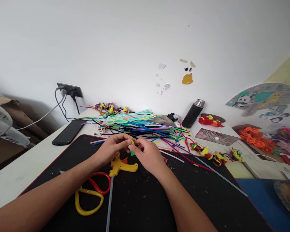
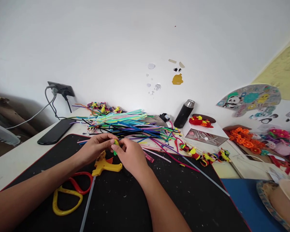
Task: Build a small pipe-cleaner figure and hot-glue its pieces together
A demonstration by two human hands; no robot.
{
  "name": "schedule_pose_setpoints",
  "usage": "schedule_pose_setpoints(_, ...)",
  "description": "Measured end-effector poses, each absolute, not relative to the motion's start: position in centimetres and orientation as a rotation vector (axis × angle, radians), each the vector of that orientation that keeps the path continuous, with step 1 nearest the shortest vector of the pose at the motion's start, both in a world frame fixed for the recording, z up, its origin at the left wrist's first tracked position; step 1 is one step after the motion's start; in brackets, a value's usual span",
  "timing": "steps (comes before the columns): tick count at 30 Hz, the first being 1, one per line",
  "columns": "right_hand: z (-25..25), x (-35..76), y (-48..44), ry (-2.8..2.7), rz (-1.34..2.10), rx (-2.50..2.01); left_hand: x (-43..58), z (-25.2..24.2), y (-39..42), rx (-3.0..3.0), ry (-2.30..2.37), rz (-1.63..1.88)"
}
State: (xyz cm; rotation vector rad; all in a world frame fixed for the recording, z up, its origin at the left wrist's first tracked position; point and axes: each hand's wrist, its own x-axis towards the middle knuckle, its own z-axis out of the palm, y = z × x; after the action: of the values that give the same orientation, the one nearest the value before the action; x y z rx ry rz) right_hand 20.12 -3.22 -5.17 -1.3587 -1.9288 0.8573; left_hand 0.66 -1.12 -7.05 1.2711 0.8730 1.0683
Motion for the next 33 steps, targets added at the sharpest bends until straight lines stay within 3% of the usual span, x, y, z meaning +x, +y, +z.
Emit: schedule_pose_setpoints(33, -5.6, 19.9, -3.3, -1.935, 0.913, -1.311, 1.0, -6.5, -1.0, 1.178, 0.958, 1.228)
